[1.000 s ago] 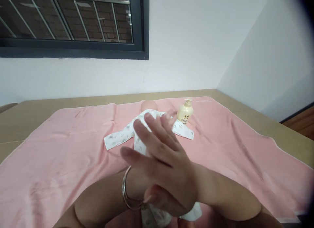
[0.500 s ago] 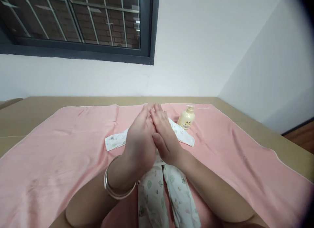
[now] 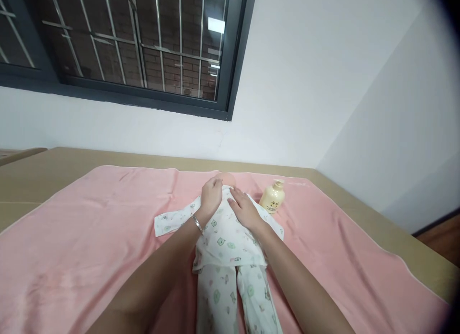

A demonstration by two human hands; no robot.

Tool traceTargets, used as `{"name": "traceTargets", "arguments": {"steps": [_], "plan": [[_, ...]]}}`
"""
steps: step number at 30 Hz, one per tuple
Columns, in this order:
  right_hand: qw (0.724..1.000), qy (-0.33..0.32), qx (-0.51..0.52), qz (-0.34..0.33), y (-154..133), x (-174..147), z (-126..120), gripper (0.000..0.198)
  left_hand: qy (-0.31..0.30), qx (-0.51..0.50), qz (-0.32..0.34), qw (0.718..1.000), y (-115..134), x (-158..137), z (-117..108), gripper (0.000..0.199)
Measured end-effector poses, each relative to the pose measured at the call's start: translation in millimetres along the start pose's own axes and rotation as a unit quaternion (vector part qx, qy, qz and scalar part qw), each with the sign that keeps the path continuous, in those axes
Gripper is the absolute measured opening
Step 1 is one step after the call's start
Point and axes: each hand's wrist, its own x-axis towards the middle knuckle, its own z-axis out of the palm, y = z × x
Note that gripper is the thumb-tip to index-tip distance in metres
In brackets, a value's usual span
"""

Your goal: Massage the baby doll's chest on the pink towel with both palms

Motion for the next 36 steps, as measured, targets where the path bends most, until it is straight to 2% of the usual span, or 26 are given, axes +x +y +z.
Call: {"name": "traceTargets", "arguments": {"steps": [2,4,5,8,11,13,14,16,18,19,20,22,24,26,30,36], "plan": [[0.997,0.023,-0.047,0.062,-6.0,-4.0,3.7,0.055,0.0,0.051,0.009,0.999,-8.9,-4.5,3.2,0.027],[0.991,0.05,-0.091,0.081,-18.6,-9.6,9.3,0.054,0.008,0.064,0.008,0.998,-14.5,-7.4,5.0,0.03],[0.991,0.057,-0.102,0.066,-24.8,-11.6,12.1,0.054,0.012,0.066,0.011,0.998,-16.5,-8.0,5.6,0.032],[0.994,0.048,-0.077,-0.052,-30.5,-10.4,16.0,0.05,0.018,0.084,0.018,0.996,-21.1,-7.8,7.0,0.04],[0.988,0.03,-0.002,-0.152,-12.0,0.0,11.1,0.045,0.03,0.094,0.026,0.995,-25.6,-8.4,8.3,0.043],[0.983,0.023,0.035,-0.178,4.7,5.8,7.0,0.042,0.033,0.093,0.046,0.994,-29.3,-10.6,9.0,0.042],[0.986,0.027,0.037,-0.161,10.9,7.0,5.8,0.043,0.032,0.095,0.061,0.993,-31.4,-12.0,9.4,0.042],[0.996,0.049,0.005,-0.073,15.5,4.9,6.0,0.048,0.035,0.098,0.087,0.991,-35.8,-15.1,10.1,0.041],[0.996,0.068,-0.058,0.023,9.5,-1.5,9.0,0.054,0.045,0.088,0.101,0.99,-40.2,-17.7,10.6,0.039],[0.993,0.069,-0.087,0.044,4.1,-5.0,10.9,0.056,0.051,0.078,0.101,0.991,-42.1,-18.6,10.7,0.038],[0.991,0.065,-0.108,0.041,-1.8,-7.8,12.8,0.057,0.055,0.067,0.098,0.991,-43.7,-19.3,10.7,0.036],[0.992,0.049,-0.118,-0.02,-11.5,-9.1,16.0,0.056,0.057,0.051,0.091,0.993,-45.7,-20.2,10.4,0.034],[0.99,0.031,-0.095,-0.097,-14.9,-3.5,17.7,0.055,0.052,0.05,0.087,0.994,-45.9,-20.7,9.8,0.033],[0.989,0.02,-0.053,-0.134,-12.3,6.2,18.4,0.052,0.05,0.056,0.088,0.993,-44.9,-20.8,9.2,0.033],[0.995,0.044,-0.001,-0.09,-2.3,18.5,17.9,0.046,0.031,0.071,0.112,0.991,-42.0,-19.8,9.0,0.032],[0.995,0.072,-0.063,0.012,0.9,10.2,9.4,0.048,0.007,0.103,0.162,0.981,-47.6,-19.7,5.5,0.025]]}}
